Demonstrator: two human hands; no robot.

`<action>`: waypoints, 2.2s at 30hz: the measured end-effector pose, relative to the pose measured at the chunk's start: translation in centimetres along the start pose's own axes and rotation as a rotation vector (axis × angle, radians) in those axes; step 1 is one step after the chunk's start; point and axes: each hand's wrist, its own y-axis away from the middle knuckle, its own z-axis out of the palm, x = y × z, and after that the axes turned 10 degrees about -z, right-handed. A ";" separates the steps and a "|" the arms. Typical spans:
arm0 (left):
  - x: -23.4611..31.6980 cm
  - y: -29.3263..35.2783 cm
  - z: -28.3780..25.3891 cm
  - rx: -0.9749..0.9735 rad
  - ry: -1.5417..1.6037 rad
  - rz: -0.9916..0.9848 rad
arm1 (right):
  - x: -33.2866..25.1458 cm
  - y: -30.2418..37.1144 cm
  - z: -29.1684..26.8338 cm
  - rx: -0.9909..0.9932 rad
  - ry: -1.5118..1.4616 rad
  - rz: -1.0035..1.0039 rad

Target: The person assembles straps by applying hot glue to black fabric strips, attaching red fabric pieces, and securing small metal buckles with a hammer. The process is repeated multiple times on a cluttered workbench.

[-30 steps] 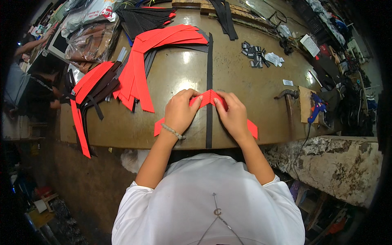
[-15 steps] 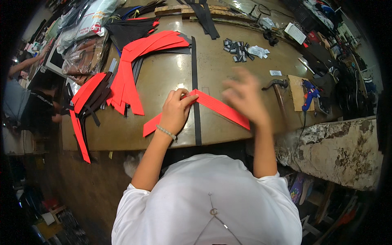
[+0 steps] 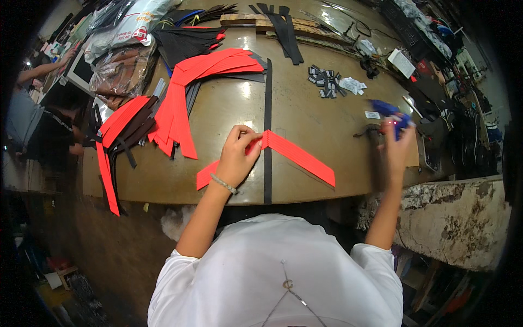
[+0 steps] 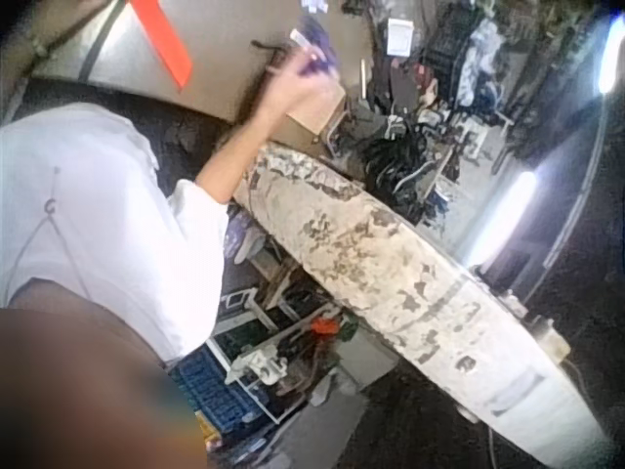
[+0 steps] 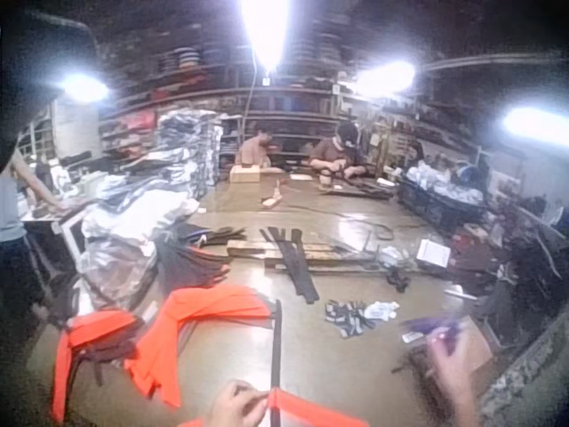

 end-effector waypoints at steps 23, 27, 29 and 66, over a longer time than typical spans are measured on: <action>-1.5 -0.4 0.6 0.069 -0.055 0.121 | -9.5 7.0 8.6 -0.787 0.078 -0.192; -1.2 -0.4 0.5 0.071 -0.071 0.118 | -8.8 7.2 6.5 -0.831 -0.068 -0.115; -0.7 -0.4 0.3 0.063 -0.021 0.083 | -6.5 6.3 4.4 -0.626 -0.116 -0.157; 0.4 3.5 -1.1 0.059 -0.181 0.137 | 0.3 -4.7 13.5 -0.187 0.106 -0.204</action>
